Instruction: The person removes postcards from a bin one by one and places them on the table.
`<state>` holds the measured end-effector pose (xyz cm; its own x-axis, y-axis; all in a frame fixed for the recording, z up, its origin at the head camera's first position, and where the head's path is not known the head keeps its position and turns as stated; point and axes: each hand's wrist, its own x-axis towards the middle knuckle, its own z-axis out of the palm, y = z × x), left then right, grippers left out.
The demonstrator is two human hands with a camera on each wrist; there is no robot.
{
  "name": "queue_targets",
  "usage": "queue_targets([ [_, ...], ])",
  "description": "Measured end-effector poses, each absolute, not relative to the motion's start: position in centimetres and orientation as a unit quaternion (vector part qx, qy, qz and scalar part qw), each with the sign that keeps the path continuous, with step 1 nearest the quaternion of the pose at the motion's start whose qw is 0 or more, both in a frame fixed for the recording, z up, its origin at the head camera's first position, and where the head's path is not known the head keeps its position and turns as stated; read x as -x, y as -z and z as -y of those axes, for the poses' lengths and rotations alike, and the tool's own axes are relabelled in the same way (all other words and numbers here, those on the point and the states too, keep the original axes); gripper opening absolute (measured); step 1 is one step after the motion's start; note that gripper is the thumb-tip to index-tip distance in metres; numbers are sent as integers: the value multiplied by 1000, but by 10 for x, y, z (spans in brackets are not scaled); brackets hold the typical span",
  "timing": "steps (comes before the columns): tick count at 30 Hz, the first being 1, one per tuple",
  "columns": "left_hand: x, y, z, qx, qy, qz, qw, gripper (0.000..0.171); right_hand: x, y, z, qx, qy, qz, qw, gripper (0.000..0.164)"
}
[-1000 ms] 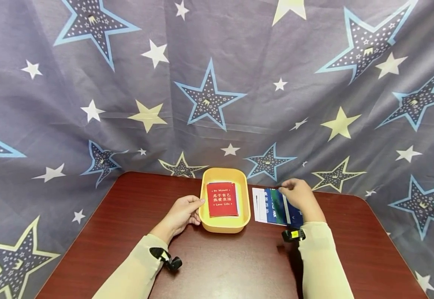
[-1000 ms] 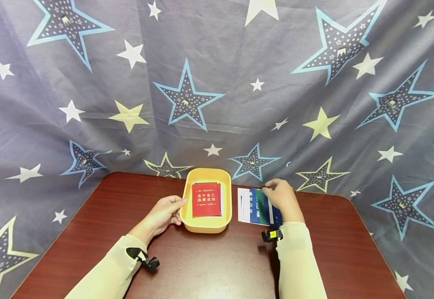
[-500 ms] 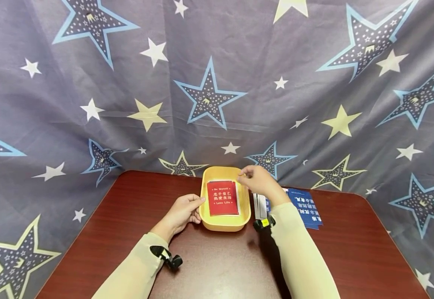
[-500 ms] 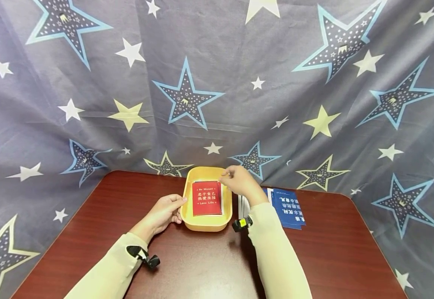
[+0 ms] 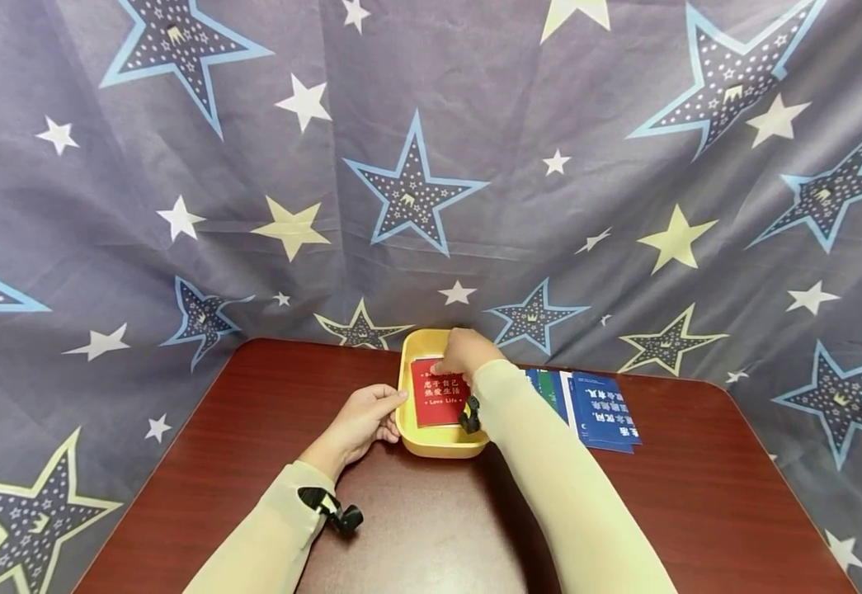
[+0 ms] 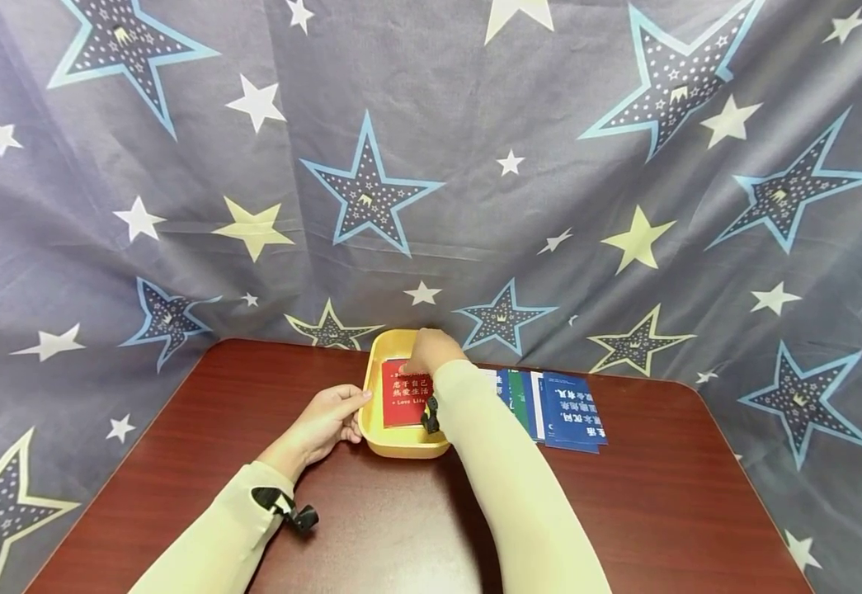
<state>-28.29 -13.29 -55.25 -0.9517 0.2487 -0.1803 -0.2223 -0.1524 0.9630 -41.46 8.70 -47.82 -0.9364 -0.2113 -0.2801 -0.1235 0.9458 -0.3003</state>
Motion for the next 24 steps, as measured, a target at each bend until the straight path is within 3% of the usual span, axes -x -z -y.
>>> queue_targets([
  [9,284,554,133,-13,-760,-632,154,26,425,506,-82,116,21,-988,96,53],
  [15,282,554,133,-12,-760,-632,154,26,437,512,-91,119,84,-985,91,53],
  [19,281,553,133,-13,-759,-633,154,27,433,493,-101,111,127,-983,67,45],
  [24,281,553,133,-11,-759,-633,151,26,392,437,-110,91,219,-966,101,21],
])
